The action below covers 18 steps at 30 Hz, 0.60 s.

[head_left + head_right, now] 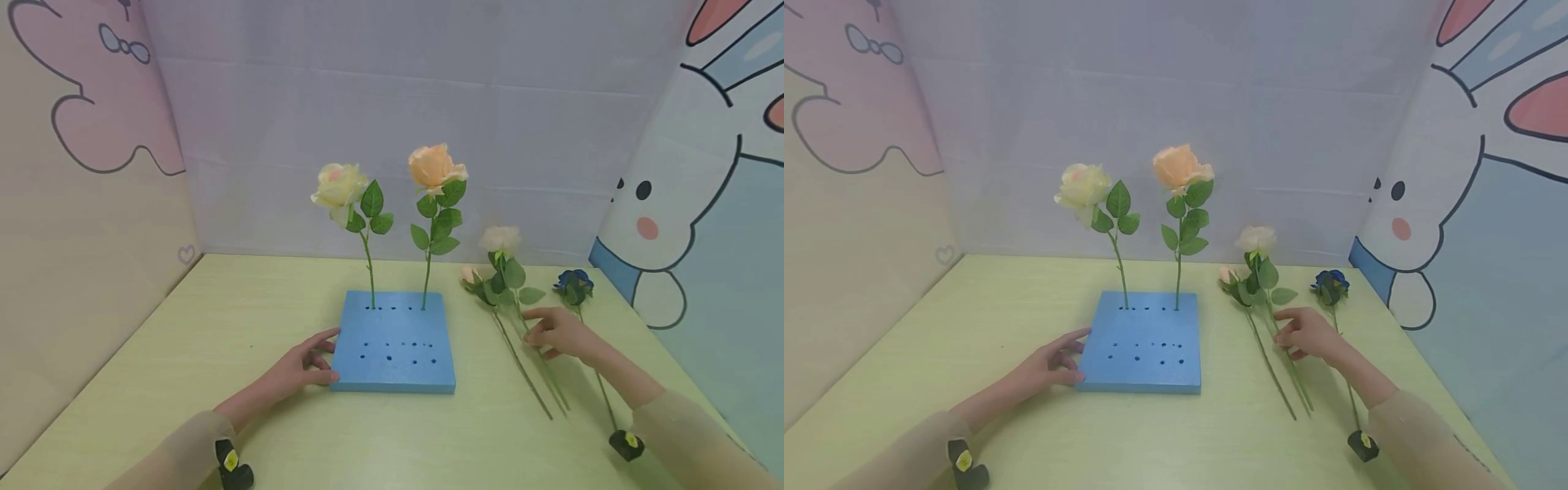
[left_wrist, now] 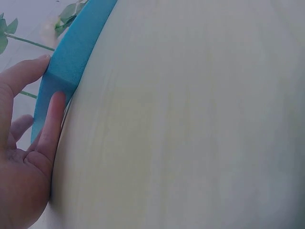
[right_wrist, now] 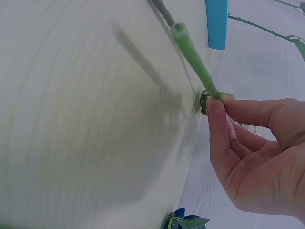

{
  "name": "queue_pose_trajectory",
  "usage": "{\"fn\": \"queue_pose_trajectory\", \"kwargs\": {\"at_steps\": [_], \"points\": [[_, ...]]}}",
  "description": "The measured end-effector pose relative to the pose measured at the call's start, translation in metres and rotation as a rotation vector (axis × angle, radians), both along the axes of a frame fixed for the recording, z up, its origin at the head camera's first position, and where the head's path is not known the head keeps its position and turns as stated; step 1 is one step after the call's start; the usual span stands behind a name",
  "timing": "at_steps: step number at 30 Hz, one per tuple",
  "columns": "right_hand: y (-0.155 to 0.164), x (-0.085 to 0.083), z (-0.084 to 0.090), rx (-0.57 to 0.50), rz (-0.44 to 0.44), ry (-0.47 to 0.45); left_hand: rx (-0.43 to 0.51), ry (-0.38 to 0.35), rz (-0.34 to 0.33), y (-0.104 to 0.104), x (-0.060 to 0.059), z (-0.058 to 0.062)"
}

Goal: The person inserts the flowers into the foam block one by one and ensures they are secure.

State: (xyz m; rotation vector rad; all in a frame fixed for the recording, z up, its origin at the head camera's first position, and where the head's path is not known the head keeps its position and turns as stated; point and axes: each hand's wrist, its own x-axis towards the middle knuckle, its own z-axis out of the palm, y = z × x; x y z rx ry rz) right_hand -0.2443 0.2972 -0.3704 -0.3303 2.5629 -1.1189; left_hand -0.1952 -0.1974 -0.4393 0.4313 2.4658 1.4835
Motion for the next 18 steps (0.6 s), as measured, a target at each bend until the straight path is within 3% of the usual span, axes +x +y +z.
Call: {"fn": "queue_pose_trajectory", "kwargs": {"at_steps": [18], "points": [[-0.009,-0.005,0.018,-0.044,-0.049,0.102,0.004,-0.008,0.012,0.003,0.005,0.008]]}}
